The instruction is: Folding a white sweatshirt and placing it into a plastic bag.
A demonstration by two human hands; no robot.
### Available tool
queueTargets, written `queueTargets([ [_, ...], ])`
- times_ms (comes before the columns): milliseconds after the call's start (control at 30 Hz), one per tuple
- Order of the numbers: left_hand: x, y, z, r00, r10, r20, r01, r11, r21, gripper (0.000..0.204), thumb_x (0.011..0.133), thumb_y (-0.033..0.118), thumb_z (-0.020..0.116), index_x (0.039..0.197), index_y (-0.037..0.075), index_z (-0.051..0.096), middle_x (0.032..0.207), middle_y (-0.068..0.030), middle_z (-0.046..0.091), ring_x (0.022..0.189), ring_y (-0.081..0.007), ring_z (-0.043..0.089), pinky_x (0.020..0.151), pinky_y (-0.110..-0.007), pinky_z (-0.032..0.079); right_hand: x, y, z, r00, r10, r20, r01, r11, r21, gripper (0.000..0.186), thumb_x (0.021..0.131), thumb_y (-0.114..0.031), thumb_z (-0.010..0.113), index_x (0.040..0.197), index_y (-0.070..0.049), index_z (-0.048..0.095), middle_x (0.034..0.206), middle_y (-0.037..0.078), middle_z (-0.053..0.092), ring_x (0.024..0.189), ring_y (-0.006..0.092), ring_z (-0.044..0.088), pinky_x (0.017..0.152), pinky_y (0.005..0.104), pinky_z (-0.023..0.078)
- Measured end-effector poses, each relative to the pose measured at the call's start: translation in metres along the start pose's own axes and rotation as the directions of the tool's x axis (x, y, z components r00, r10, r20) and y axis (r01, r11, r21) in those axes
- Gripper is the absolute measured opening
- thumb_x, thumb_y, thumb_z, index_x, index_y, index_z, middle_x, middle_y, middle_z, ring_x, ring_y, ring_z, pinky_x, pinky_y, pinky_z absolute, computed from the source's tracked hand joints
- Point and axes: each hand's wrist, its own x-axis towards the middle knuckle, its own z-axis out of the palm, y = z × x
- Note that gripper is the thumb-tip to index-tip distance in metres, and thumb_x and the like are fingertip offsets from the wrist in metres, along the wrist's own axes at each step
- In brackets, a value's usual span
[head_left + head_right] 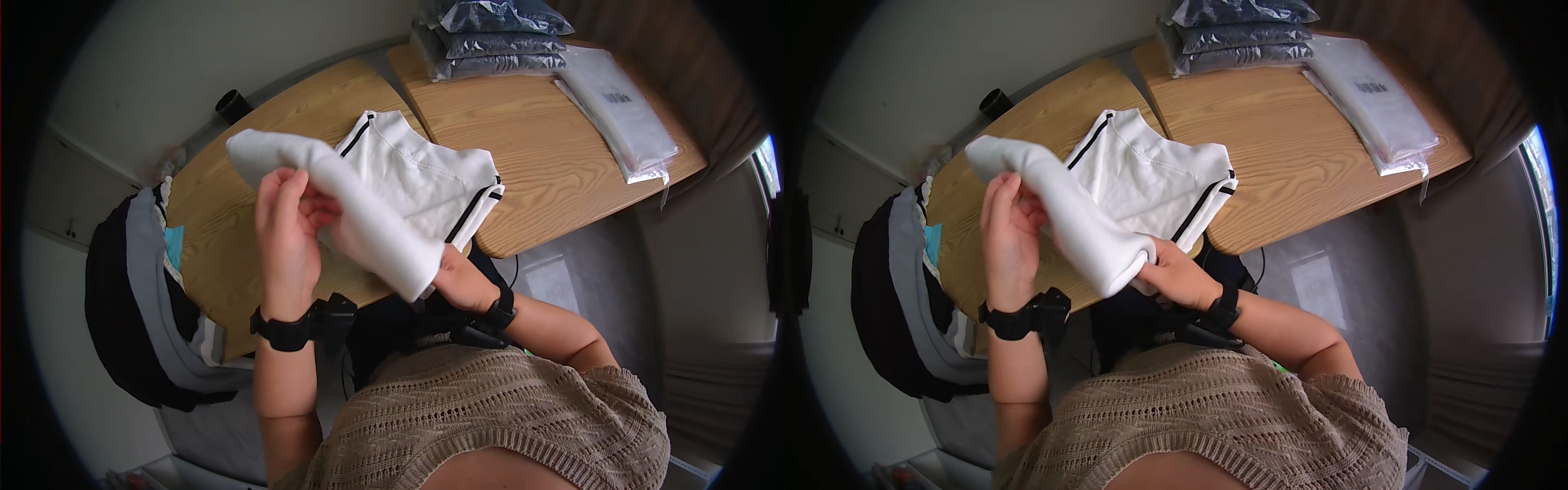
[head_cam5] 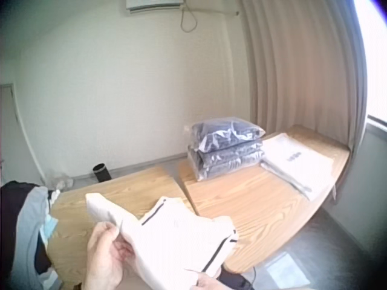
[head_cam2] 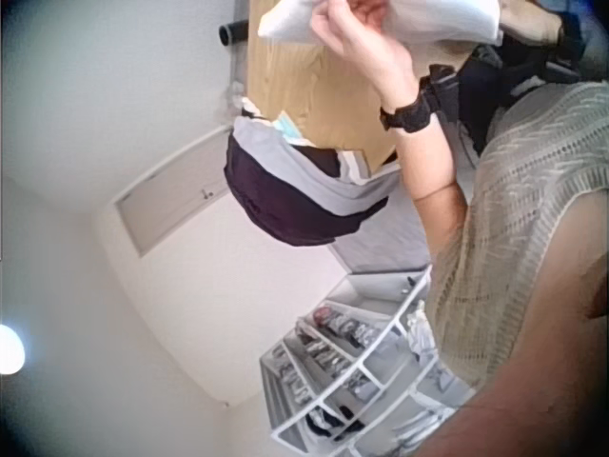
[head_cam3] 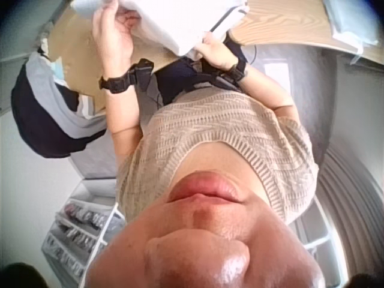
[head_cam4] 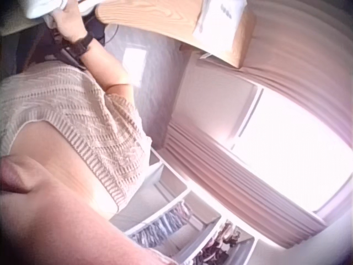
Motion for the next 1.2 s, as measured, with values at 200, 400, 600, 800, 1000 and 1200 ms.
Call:
queueTargets([
  [200,0.073,-0.070,0.011,0.855,0.007,0.518,-0.513,0.153,0.844,0.051,0.091,0.041,0.051,0.132,0.011,0.042,0.139,-0.0163,0.038,0.133,-0.0324,0.030,0.107,-0.046,0.024,0.007,-0.002,-0.020,0.974,0.157,-0.163,0.031,0.619,0.784,0.057,0.088,-0.033,0.051,0.136,-0.007,0.033,0.133,0.011,0.046,0.121,0.0283,0.045,0.103,0.0460,0.035],
  [400,0.079,-0.092,0.008,0.824,-0.343,0.451,-0.463,0.053,0.885,0.062,0.091,0.054,0.038,0.142,0.019,0.031,0.151,-0.0145,0.018,0.140,-0.0314,0.011,0.110,-0.052,0.007,-0.001,-0.011,-0.023,0.956,0.128,-0.264,0.118,0.657,0.745,0.054,0.088,-0.025,0.055,0.135,-0.007,0.035,0.130,0.009,0.047,0.119,0.0274,0.048,0.100,0.0468,0.038],
  [600,0.065,-0.098,0.021,0.840,-0.295,0.456,-0.512,-0.149,0.846,0.064,0.092,0.055,0.036,0.144,0.020,0.026,0.150,-0.0181,0.015,0.139,-0.0381,0.011,0.107,-0.059,0.009,-0.012,-0.026,-0.041,0.917,0.285,-0.279,-0.320,0.943,-0.088,0.035,0.088,-0.022,0.057,0.113,0.002,0.054,0.084,0.006,0.066,0.069,0.0134,0.064,0.057,0.0263,0.051],
  [800,0.089,-0.087,0.019,0.826,-0.361,0.432,-0.523,-0.207,0.827,0.063,0.091,0.050,0.045,0.142,0.015,0.030,0.148,-0.0193,0.018,0.134,-0.0389,0.022,0.105,-0.056,0.023,-0.037,-0.070,-0.052,0.912,0.206,-0.356,-0.361,0.814,-0.454,0.030,0.089,-0.026,0.060,0.080,0.002,0.065,0.061,0.002,0.060,0.055,0.0088,0.057,0.052,0.0218,0.045],
  [1000,0.183,-0.049,-0.029,0.925,-0.275,0.261,-0.257,0.053,0.965,0.063,0.087,0.041,0.057,0.135,0.006,0.039,0.138,-0.0216,0.038,0.124,-0.0312,0.041,0.102,-0.033,0.034,-0.017,-0.063,-0.106,0.685,-0.433,-0.586,-0.105,0.737,-0.667,0.048,0.081,-0.025,0.070,0.113,0.006,0.052,0.097,0.010,0.058,0.094,0.0156,0.055,0.076,0.0276,0.047],
  [1200,0.189,-0.081,-0.045,0.824,-0.563,0.057,0.300,0.519,0.800,0.083,0.089,0.045,0.053,0.138,-0.012,0.018,0.138,-0.0240,0.038,0.126,-0.0268,0.041,0.103,-0.034,0.034,0.005,-0.065,-0.113,0.731,0.023,-0.682,-0.231,0.949,-0.214,0.078,0.077,-0.022,0.073,0.134,0.010,0.030,0.101,0.017,0.054,0.092,0.0185,0.055,0.076,0.0261,0.048],
])
